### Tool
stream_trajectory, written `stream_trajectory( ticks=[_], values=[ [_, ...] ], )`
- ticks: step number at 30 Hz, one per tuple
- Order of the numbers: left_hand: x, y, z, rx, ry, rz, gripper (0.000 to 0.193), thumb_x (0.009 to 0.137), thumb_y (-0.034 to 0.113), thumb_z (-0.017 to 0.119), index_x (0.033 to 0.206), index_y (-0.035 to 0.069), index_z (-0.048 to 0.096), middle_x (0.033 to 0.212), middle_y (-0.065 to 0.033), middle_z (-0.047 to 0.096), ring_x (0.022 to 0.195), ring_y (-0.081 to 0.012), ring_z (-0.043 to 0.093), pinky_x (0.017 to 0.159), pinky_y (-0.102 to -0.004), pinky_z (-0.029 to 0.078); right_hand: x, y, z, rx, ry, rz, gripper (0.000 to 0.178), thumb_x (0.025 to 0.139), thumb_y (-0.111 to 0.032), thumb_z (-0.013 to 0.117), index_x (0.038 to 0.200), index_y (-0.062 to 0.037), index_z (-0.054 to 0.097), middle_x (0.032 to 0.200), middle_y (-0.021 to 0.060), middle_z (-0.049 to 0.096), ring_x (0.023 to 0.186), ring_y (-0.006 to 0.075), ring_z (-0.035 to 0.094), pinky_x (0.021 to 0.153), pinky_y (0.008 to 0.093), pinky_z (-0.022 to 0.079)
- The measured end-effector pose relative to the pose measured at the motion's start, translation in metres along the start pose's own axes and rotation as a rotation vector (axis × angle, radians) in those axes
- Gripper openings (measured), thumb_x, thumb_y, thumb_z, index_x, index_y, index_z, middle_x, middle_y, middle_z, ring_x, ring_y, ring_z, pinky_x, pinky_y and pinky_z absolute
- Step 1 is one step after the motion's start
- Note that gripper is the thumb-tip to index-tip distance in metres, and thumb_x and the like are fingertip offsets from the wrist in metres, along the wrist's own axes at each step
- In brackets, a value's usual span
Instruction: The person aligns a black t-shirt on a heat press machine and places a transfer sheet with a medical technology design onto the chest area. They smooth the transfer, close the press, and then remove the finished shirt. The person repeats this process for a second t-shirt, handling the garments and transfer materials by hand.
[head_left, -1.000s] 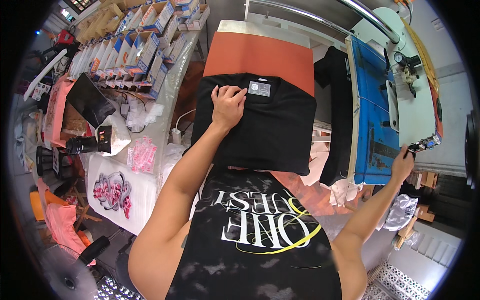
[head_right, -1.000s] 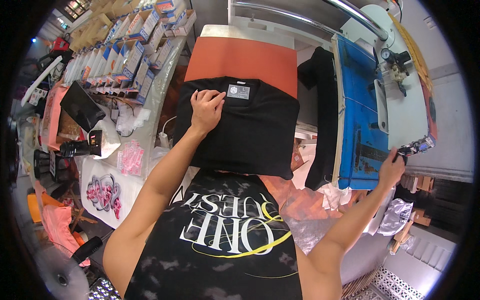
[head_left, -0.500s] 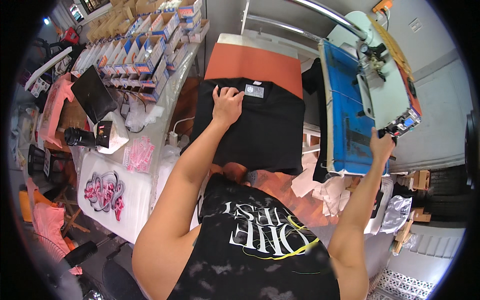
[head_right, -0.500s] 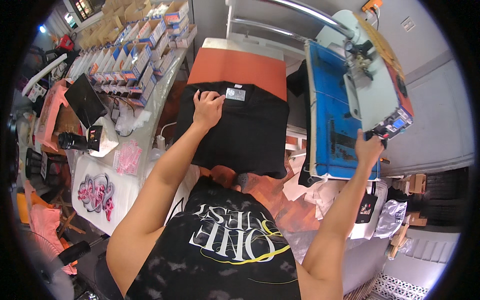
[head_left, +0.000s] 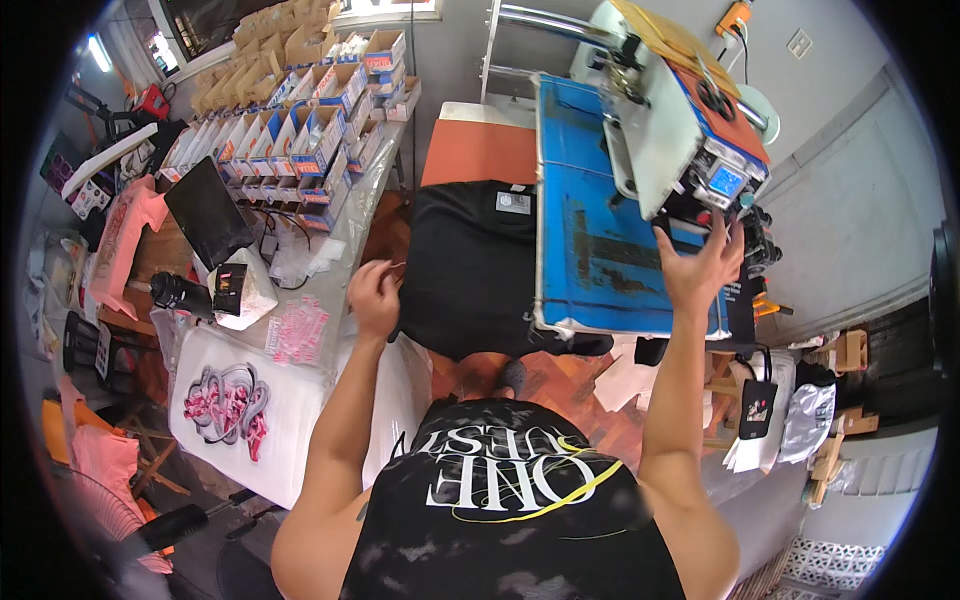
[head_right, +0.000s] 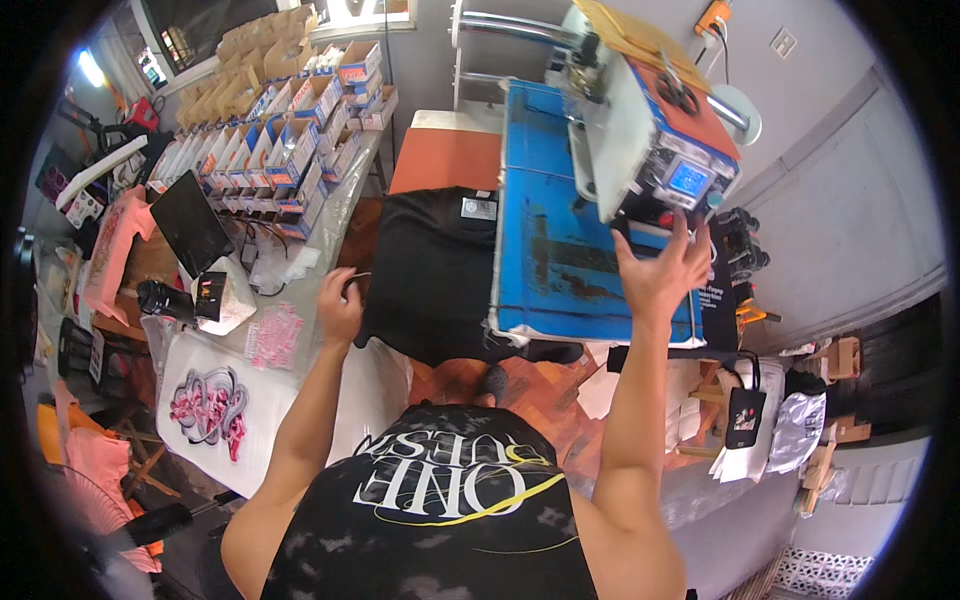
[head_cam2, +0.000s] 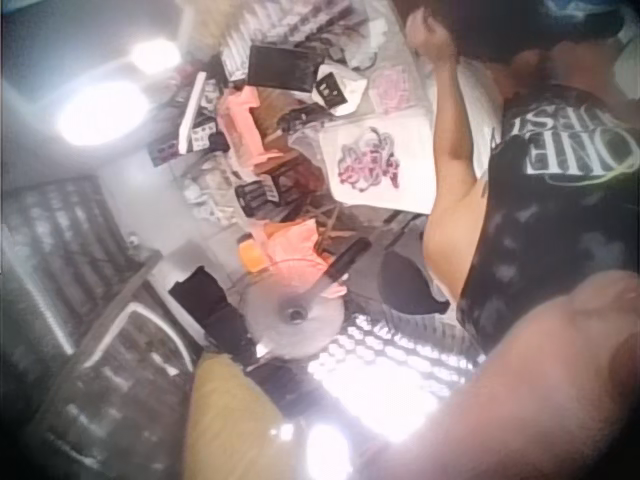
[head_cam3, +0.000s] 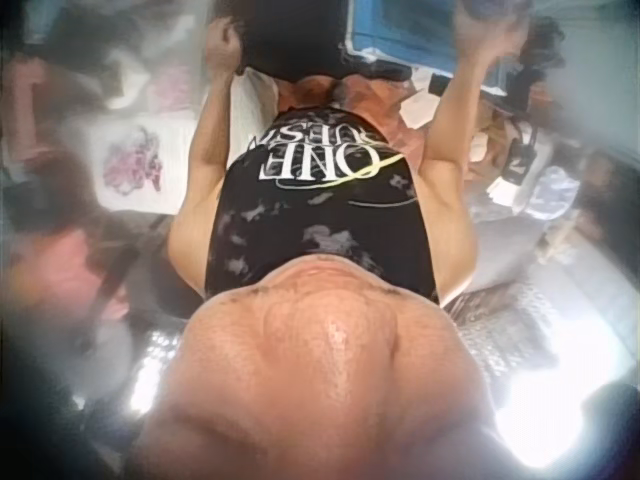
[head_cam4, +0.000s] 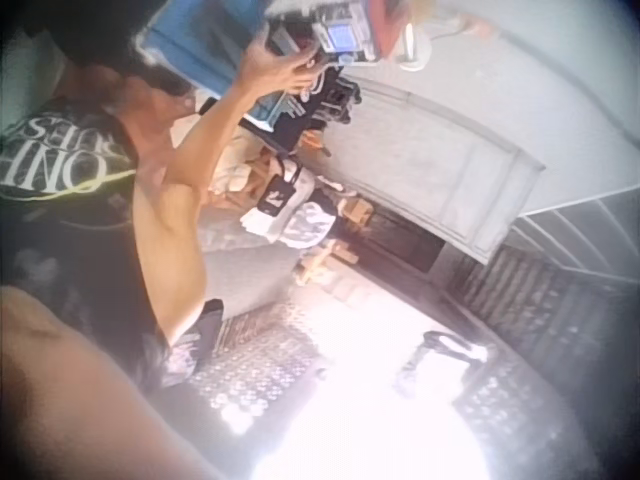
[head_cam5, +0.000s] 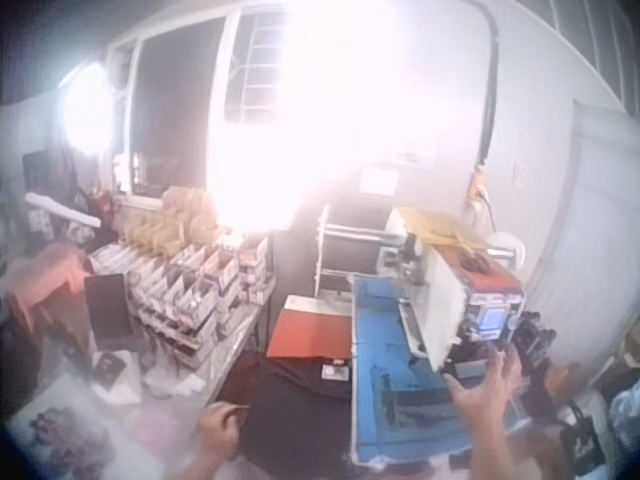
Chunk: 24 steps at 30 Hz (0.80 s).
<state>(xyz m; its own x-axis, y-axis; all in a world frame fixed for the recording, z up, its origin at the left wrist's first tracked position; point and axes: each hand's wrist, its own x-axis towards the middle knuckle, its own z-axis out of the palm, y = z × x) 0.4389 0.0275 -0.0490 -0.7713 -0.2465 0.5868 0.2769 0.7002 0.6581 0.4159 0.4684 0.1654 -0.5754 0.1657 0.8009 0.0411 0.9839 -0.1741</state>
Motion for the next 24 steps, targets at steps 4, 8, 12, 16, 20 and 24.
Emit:
stream_trajectory(
  ticks=[4, 8, 12, 16, 20, 24],
  values=[
    [-0.067, -0.035, -0.065, 0.133, -0.081, -0.121, 0.026, 0.082, 0.002, 0.059, 0.107, 0.0, 0.066, 0.107, -0.0181, 0.065, 0.106, -0.0363, 0.06, 0.094, -0.0425, 0.046, 0.014, -0.042, -0.001, 0.33, -0.111, -0.093, 0.115, 0.055, -0.038, 0.095, 0.15, -0.0097, 0.037, 0.153, 0.0362, 0.017, 0.14, 0.0519, 0.029, 0.11, 0.0554, 0.034],
    [-0.105, -0.035, -0.087, 0.187, -0.105, -0.2, 0.025, 0.082, 0.001, 0.058, 0.106, 0.001, 0.065, 0.106, -0.0179, 0.065, 0.105, -0.0363, 0.06, 0.094, -0.0424, 0.046, 0.009, -0.081, 0.002, 0.221, -0.052, -0.185, 0.111, 0.054, -0.041, 0.094, 0.147, -0.0107, 0.042, 0.15, 0.0385, 0.021, 0.137, 0.0551, 0.031, 0.109, 0.0568, 0.035],
    [-0.125, -0.018, -0.079, 0.117, -0.153, -0.219, 0.024, 0.082, 0.0, 0.059, 0.105, 0.001, 0.066, 0.105, -0.0175, 0.065, 0.104, -0.0364, 0.06, 0.094, -0.0422, 0.046, 0.004, -0.115, 0.01, 0.233, -0.029, -0.228, 0.108, 0.052, -0.047, 0.091, 0.144, -0.0131, 0.046, 0.148, 0.0377, 0.025, 0.13, 0.0558, 0.034, 0.104, 0.0597, 0.037],
    [-0.131, 0.026, -0.078, 0.086, -0.204, -0.161, 0.022, 0.082, 0.0, 0.06, 0.103, 0.001, 0.066, 0.103, -0.0172, 0.065, 0.101, -0.0369, 0.061, 0.092, -0.0426, 0.047, 0.0, -0.136, 0.013, 0.262, -0.077, -0.154, 0.111, 0.049, -0.046, 0.091, 0.146, -0.0187, 0.044, 0.147, 0.0369, 0.025, 0.127, 0.0581, 0.033, 0.094, 0.065, 0.041],
    [-0.165, 0.049, -0.094, -0.027, -0.494, -0.283, 0.022, 0.086, 0.004, 0.063, 0.107, 0.0, 0.068, 0.103, -0.0166, 0.068, 0.094, -0.03, 0.065, 0.085, -0.0384, 0.051, -0.004, -0.129, 0.004, 0.331, -0.116, -0.147, 0.1, 0.059, -0.042, 0.089, 0.145, -0.0161, 0.045, 0.148, 0.0317, 0.028, 0.132, 0.0531, 0.034, 0.096, 0.0621, 0.041],
    [-0.195, 0.09, -0.068, -0.297, -0.915, -0.613, 0.027, 0.093, 0.016, 0.065, 0.115, 0.001, 0.068, 0.108, -0.0123, 0.071, 0.095, -0.0197, 0.067, 0.087, -0.0325, 0.052, -0.015, -0.018, 0.005, 0.627, -0.081, -0.173, 0.067, 0.076, -0.023, 0.082, 0.135, -0.0053, 0.054, 0.127, 0.0202, 0.055, 0.117, 0.0364, 0.056, 0.095, 0.0413, 0.048]
  ],
)
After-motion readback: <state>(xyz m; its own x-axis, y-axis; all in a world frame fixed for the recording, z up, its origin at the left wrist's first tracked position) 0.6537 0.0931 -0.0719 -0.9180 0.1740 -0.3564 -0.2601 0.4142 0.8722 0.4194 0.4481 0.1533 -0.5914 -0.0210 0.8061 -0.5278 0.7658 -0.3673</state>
